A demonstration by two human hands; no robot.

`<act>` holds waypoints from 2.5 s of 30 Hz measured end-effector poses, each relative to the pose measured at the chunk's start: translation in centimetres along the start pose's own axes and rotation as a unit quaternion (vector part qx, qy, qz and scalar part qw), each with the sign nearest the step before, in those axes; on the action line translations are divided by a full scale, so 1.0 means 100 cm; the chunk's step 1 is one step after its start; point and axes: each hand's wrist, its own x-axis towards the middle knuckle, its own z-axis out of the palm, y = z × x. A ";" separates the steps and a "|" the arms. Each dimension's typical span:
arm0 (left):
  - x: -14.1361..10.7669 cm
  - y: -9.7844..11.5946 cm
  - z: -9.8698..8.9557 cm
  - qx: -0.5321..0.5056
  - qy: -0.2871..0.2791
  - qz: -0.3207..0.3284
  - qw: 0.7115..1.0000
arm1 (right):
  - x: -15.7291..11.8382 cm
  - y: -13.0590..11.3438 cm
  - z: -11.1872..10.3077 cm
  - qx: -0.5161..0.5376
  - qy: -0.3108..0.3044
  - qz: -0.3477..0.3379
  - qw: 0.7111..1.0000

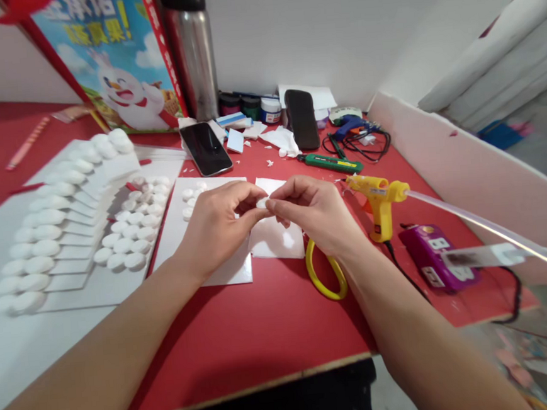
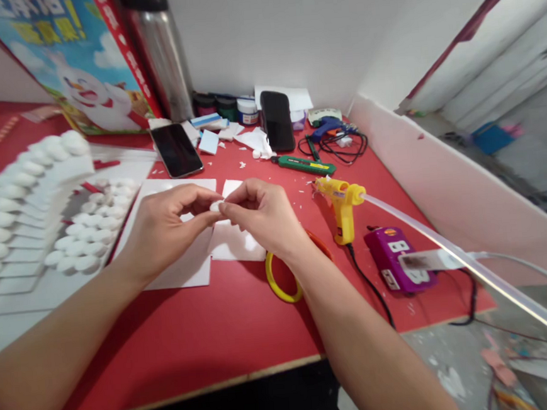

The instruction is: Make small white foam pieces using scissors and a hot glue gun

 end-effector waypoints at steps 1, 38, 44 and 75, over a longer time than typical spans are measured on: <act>0.000 0.000 0.000 -0.004 0.001 -0.004 1.000 | 0.000 0.000 0.000 0.000 0.003 -0.001 1.000; 0.005 -0.001 0.005 -0.302 -0.036 -0.182 0.935 | -0.002 0.006 -0.004 -0.211 0.056 -0.166 0.962; 0.007 -0.012 0.007 -0.352 -0.030 -0.245 0.903 | -0.004 -0.008 -0.011 -0.168 0.162 -0.147 0.961; 0.007 -0.010 0.008 -0.484 -0.059 -0.315 0.814 | -0.044 0.018 -0.108 -0.363 0.263 0.094 0.889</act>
